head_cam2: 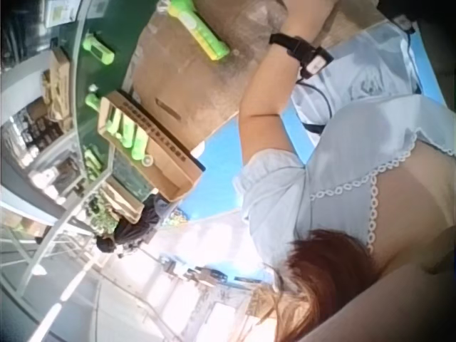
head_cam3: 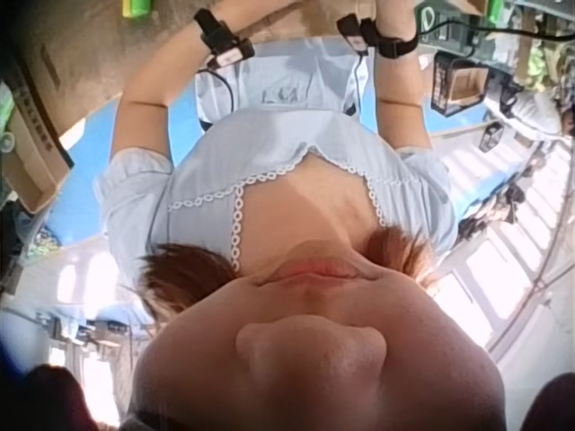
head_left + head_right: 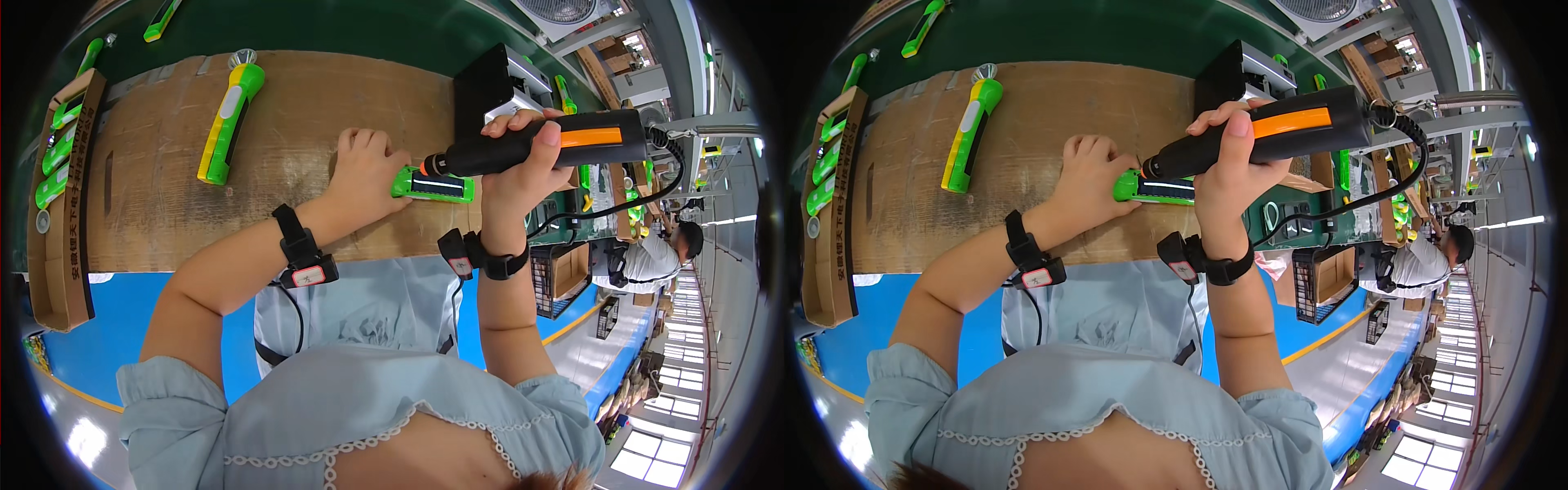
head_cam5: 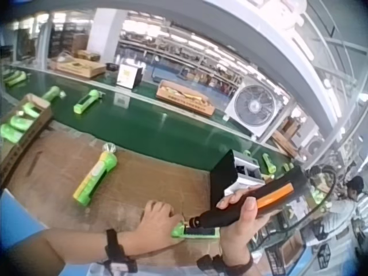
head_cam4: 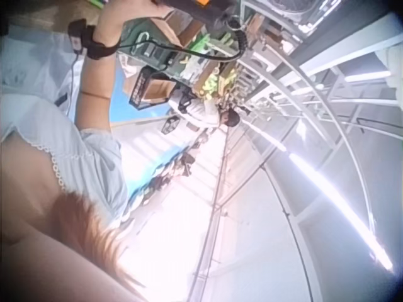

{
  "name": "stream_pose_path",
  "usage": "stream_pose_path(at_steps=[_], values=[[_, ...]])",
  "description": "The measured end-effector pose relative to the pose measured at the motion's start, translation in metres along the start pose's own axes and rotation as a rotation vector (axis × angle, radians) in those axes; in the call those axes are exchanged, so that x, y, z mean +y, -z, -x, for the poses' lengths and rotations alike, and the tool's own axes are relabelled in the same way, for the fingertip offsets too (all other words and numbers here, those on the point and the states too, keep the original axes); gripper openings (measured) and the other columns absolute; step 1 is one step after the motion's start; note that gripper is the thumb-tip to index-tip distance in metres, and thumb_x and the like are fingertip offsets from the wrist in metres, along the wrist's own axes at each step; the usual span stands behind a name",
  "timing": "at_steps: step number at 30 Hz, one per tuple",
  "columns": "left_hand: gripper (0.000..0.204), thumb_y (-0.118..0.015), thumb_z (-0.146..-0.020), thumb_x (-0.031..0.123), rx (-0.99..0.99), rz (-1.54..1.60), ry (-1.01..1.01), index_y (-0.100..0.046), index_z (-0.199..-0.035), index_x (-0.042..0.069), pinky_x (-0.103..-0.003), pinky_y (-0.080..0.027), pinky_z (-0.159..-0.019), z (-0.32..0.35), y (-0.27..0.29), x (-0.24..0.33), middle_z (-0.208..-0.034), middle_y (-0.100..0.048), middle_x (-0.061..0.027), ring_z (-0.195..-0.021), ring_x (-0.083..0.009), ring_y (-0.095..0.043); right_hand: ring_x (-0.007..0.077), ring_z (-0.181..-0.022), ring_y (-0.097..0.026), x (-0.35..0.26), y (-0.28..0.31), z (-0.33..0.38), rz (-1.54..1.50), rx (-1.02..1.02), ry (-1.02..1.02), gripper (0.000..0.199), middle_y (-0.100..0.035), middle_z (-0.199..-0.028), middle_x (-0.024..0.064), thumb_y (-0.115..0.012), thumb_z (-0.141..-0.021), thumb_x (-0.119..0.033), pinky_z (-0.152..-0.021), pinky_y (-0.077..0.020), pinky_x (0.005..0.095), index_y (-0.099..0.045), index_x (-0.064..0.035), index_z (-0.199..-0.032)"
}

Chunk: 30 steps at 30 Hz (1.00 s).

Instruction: Assembling flashlight components and using an electric screwdriver.

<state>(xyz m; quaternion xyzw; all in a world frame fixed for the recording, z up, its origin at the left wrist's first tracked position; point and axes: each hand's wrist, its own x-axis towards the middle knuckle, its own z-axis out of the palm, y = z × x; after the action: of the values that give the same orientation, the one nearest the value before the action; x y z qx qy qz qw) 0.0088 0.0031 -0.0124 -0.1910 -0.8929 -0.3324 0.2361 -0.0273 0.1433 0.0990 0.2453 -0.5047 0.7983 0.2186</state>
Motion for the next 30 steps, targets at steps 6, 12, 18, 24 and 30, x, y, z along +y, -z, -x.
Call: stream_pose_path(at_steps=[6,12,18,24,30], values=[[0.040,-0.080,-0.055,0.029,0.009,-0.045,0.063,-0.065,-0.091,0.018,-0.048,-0.029,-0.092,0.002,0.002,0.004,-0.087,-0.045,-0.0078,-0.094,-0.0271,-0.044,0.0189,-0.059,-0.057,0.005,0.001,-0.001,0.035,0.003,0.023,0.026,-0.055,-0.071,0.0106,-0.063,-0.085,-0.011,-0.056,-0.0488,0.0302,-0.045,-0.0008,-0.102],[0.042,-0.080,-0.056,0.030,-0.032,-0.040,0.092,-0.066,-0.094,0.019,-0.048,-0.027,-0.092,0.004,0.004,0.006,-0.088,-0.043,-0.0088,-0.094,-0.0271,-0.042,0.0182,-0.058,-0.056,0.005,0.001,-0.002,0.038,0.001,0.027,0.025,-0.055,-0.071,0.0101,-0.063,-0.085,-0.010,-0.056,-0.0487,0.0300,-0.046,0.0000,-0.101],[0.044,-0.080,-0.056,0.030,-0.017,-0.004,0.102,-0.066,-0.095,0.015,-0.050,-0.026,-0.095,0.002,-0.004,0.002,-0.091,-0.044,-0.0096,-0.098,-0.0283,-0.042,0.0177,-0.058,-0.057,0.015,-0.001,-0.009,0.058,-0.050,-0.051,0.026,-0.056,-0.069,0.0093,-0.064,-0.085,-0.011,-0.057,-0.0484,0.0297,-0.047,0.0017,-0.099],[0.046,-0.080,-0.057,0.030,-0.037,0.026,0.149,-0.066,-0.097,0.012,-0.051,-0.024,-0.098,0.000,-0.005,0.002,-0.095,-0.047,-0.0106,-0.102,-0.0298,-0.042,0.0175,-0.057,-0.057,0.020,-0.006,-0.022,0.052,-0.131,-0.125,0.025,-0.056,-0.068,0.0083,-0.064,-0.084,-0.011,-0.056,-0.0480,0.0294,-0.046,0.0015,-0.097],[0.048,-0.080,-0.054,0.032,-0.063,0.048,0.144,-0.066,-0.095,0.011,-0.049,-0.025,-0.096,0.002,-0.008,0.004,-0.099,-0.048,-0.0119,-0.105,-0.0323,-0.040,0.0194,-0.059,-0.056,0.027,0.003,-0.015,0.164,-0.209,-0.162,0.027,-0.054,-0.072,0.0110,-0.063,-0.085,-0.016,-0.056,-0.0485,0.0321,-0.046,-0.0017,-0.100]])
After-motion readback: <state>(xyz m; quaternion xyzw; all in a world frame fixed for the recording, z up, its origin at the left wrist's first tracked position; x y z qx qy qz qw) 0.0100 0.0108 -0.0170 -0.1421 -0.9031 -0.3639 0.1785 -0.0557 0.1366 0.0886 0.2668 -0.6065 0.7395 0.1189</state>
